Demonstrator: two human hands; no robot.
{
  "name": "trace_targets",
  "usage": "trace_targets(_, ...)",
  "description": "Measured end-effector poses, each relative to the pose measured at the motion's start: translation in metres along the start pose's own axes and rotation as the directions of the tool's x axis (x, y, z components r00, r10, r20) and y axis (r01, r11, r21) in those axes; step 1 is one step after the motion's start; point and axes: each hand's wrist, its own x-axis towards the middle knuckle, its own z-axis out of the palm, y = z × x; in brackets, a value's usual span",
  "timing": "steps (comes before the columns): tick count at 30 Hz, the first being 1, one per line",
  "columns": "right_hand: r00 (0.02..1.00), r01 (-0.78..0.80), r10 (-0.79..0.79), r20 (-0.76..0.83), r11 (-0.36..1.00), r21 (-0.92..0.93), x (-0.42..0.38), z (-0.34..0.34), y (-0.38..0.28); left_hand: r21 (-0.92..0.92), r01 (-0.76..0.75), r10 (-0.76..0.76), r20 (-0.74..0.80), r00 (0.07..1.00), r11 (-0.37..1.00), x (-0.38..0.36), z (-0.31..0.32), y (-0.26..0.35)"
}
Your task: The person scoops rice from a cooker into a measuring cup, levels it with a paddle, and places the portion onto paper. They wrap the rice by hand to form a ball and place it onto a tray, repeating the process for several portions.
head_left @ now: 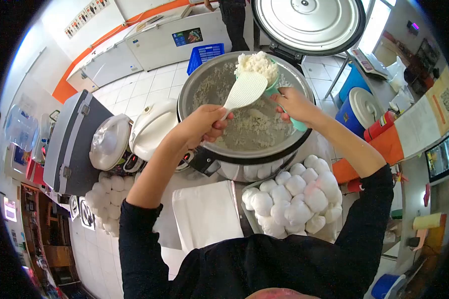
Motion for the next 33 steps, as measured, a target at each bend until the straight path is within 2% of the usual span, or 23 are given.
trace_targets(2, 0.982, 0.097, -0.144, -0.122, 0.939, -0.331, -0.005, 0.001, -0.002, -0.036, 0.050, -0.048, 0.042, 0.998, 0.998, 0.005, -0.002, -0.002)
trace_targets(3, 0.984, 0.088, -0.132, -0.116, 0.941, -0.328, -0.005, 0.002, -0.001, -0.046, 0.060, -0.059, 0.041, 0.997, 0.997, 0.006, -0.002, -0.003)
trace_targets(5, 0.957, 0.132, -0.236, -0.170, 0.874, -0.468, -0.005, 0.003, -0.001, -0.064, 0.076, -0.072, 0.066, 0.995, 0.995, 0.006, -0.001, 0.000)
trace_targets(10, 0.937, 0.172, -0.314, -0.152, 0.794, -0.584, 0.000, 0.004, 0.002, -0.085, 0.044, -0.043, 0.005, 0.999, 0.995, 0.004, 0.011, -0.002)
trace_targets(14, 0.909, 0.190, -0.386, -0.155, 0.717, -0.671, 0.003, 0.006, 0.004, -0.175, 0.007, -0.006, 0.004, 1.000, 0.985, 0.006, 0.022, 0.000)
trace_targets(16, 0.915, 0.178, -0.368, -0.165, 0.736, -0.653, 0.001, 0.010, 0.001, -0.212, 0.005, -0.011, -0.023, 1.000, 0.977, 0.007, 0.031, 0.001)
trace_targets(18, 0.916, 0.169, -0.359, -0.179, 0.750, -0.639, 0.002, 0.009, -0.001, -0.372, -0.047, 0.034, -0.040, 0.999, 0.927, 0.012, 0.039, 0.003)
trace_targets(21, 0.912, 0.200, -0.376, -0.166, 0.757, -0.622, 0.000, 0.005, 0.001, -0.462, -0.104, 0.087, -0.060, 0.994, 0.881, 0.017, 0.046, 0.008)
trace_targets(23, 0.963, 0.123, -0.217, -0.161, 0.883, -0.453, -0.008, 0.002, -0.008, -0.524, -0.081, 0.089, -0.010, 0.996, 0.848, 0.019, 0.043, 0.016)
trace_targets(24, 0.963, 0.118, -0.212, -0.165, 0.885, -0.451, -0.012, -0.001, -0.011, -0.581, -0.058, 0.096, 0.035, 0.995, 0.812, 0.020, 0.041, 0.019)
trace_targets(25, 0.985, 0.080, -0.126, -0.121, 0.941, -0.329, -0.016, -0.005, -0.012, -0.582, -0.050, 0.090, 0.040, 0.995, 0.812, 0.022, 0.039, 0.019)
trace_targets(26, 0.996, 0.036, -0.051, -0.069, 0.978, -0.206, -0.019, -0.010, -0.014, -0.661, -0.029, 0.120, 0.092, 0.988, 0.750, 0.024, 0.037, 0.021)
trace_targets(28, 0.997, -0.012, -0.003, -0.080, 0.983, -0.183, -0.024, -0.020, -0.014, -0.749, 0.016, 0.159, 0.161, 0.974, 0.662, 0.024, 0.037, 0.023)
trace_targets(29, 0.995, -0.058, 0.045, -0.086, 0.986, -0.158, -0.027, -0.026, -0.013, -0.747, 0.021, 0.157, 0.167, 0.973, 0.664, 0.024, 0.035, 0.023)
trace_targets(33, 0.990, -0.081, 0.077, -0.119, 0.996, -0.033, -0.047, -0.047, -0.007, -0.781, 0.092, 0.143, 0.227, 0.963, 0.617, 0.027, 0.018, 0.020)
